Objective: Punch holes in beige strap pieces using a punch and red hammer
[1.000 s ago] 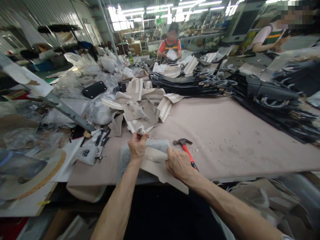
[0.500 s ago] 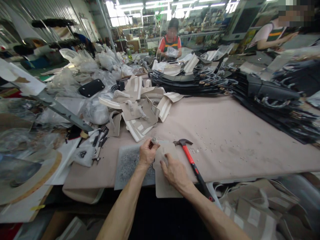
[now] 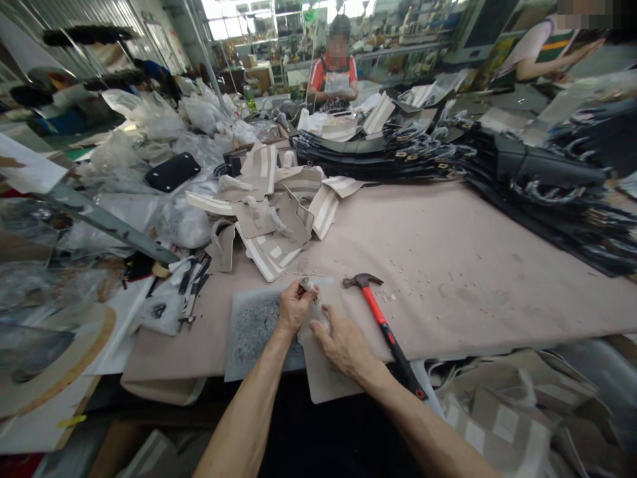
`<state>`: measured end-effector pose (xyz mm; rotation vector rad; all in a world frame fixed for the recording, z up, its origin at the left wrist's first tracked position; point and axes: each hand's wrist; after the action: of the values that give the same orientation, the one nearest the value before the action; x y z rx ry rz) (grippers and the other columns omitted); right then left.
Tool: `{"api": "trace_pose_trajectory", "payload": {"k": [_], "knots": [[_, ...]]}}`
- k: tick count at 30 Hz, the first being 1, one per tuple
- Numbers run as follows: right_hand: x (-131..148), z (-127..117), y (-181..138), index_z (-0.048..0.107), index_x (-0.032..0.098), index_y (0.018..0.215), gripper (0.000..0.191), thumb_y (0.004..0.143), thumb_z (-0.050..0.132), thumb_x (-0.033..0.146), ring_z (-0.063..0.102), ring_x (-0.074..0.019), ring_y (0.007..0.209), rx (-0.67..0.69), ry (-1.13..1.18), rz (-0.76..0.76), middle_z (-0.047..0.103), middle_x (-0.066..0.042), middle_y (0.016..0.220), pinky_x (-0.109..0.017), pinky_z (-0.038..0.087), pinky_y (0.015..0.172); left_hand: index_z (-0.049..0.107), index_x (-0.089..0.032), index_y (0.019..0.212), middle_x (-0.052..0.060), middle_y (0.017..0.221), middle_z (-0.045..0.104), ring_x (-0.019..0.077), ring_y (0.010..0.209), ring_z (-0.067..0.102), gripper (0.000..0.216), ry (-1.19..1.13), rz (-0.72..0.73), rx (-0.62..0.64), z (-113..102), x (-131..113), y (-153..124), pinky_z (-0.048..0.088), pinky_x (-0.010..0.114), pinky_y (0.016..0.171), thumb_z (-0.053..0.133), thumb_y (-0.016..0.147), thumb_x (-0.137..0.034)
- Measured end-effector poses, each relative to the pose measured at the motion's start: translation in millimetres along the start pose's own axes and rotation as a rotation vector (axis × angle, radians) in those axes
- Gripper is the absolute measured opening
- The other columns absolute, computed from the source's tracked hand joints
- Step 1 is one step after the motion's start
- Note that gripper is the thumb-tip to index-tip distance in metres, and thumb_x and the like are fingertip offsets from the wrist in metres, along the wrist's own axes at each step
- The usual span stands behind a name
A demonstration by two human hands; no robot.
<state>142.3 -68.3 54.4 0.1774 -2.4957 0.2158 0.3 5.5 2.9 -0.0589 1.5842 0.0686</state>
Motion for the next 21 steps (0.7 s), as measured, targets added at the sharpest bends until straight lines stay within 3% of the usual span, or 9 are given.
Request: {"api": "trace_pose_trajectory", "payload": {"k": [3, 6, 9, 11, 14, 18, 21], "knots": [[-26, -14, -1, 0.050, 0.015, 0.133, 0.048, 0.100, 0.041, 0.048, 0.065, -0.0231, 0.088, -0.164, 0.010, 0.020, 0.068, -0.010, 0.098, -0.033, 0.046, 0.079, 0.069, -0.016, 0.091, 0.005, 0.085, 0.075, 0.0169, 0.076, 0.069, 0.024, 0.028, 0.019, 0.015, 0, -1, -1, 0.054, 0.025, 0.070, 0.073, 0.074, -0.032], [-62, -28, -3, 0.057, 0.013, 0.121, 0.039, 0.098, 0.047, 0.043, 0.060, -0.0266, 0.095, -0.291, -0.244, 0.109, 0.063, -0.015, 0.106, -0.035, 0.045, 0.081, 0.070, -0.016, 0.091, 0.005, 0.085, 0.075, 0.0170, 0.076, 0.069, 0.022, 0.066, 0.042, 0.027, 1, -1, -2, 0.054, 0.025, 0.070, 0.072, 0.075, -0.030], [-95, -33, -10, 0.061, 0.014, 0.105, 0.028, 0.095, 0.053, 0.039, 0.059, -0.0275, 0.090, -0.205, -0.456, 0.186, 0.061, -0.015, 0.100, -0.035, 0.043, 0.075, 0.070, -0.016, 0.092, 0.005, 0.084, 0.075, 0.0173, 0.076, 0.069, 0.022, 0.101, 0.060, 0.020, 1, 0, -2, 0.054, 0.026, 0.071, 0.071, 0.076, -0.031], [-108, -33, -15, 0.059, 0.015, 0.100, 0.022, 0.094, 0.053, 0.034, 0.059, -0.0259, 0.086, -0.130, -0.457, 0.212, 0.060, -0.013, 0.096, -0.034, 0.041, 0.072, 0.070, -0.016, 0.092, 0.005, 0.084, 0.075, 0.0176, 0.077, 0.069, 0.021, 0.116, 0.071, 0.016, 2, 1, -2, 0.054, 0.026, 0.072, 0.071, 0.077, -0.031], [-109, -34, -17, 0.056, 0.017, 0.095, 0.013, 0.092, 0.050, 0.027, 0.058, -0.0217, 0.077, -0.068, -0.241, 0.305, 0.058, -0.008, 0.086, -0.031, 0.039, 0.067, 0.071, -0.017, 0.092, 0.005, 0.086, 0.075, 0.0181, 0.079, 0.070, 0.020, 0.147, 0.097, -0.002, 4, 4, -2, 0.054, 0.026, 0.072, 0.071, 0.077, -0.030], [-89, -44, -11, 0.046, 0.021, 0.080, 0.008, 0.084, 0.049, 0.027, 0.049, -0.0147, 0.057, 0.168, 0.556, 0.519, 0.049, 0.002, 0.066, -0.027, 0.040, 0.055, 0.071, -0.017, 0.093, 0.005, 0.086, 0.076, 0.0187, 0.079, 0.070, 0.020, 0.225, 0.136, -0.049, 8, 6, -5, 0.054, 0.026, 0.072, 0.072, 0.077, -0.028], [-67, -55, -9, 0.039, 0.023, 0.082, 0.011, 0.087, 0.043, 0.033, 0.040, -0.0109, 0.047, 0.217, 0.818, 0.549, 0.044, 0.005, 0.066, -0.024, 0.037, 0.045, 0.071, -0.018, 0.095, 0.004, 0.084, 0.076, 0.0178, 0.075, 0.069, 0.019, 0.272, 0.169, -0.039, 8, 3, -8, 0.053, 0.026, 0.072, 0.072, 0.077, -0.027]]}}
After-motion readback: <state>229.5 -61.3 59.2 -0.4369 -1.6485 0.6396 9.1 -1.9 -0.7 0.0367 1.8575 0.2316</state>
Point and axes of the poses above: each hand's wrist, its own y-axis towards the middle knuckle, its own z-axis out of the palm, x = y × z
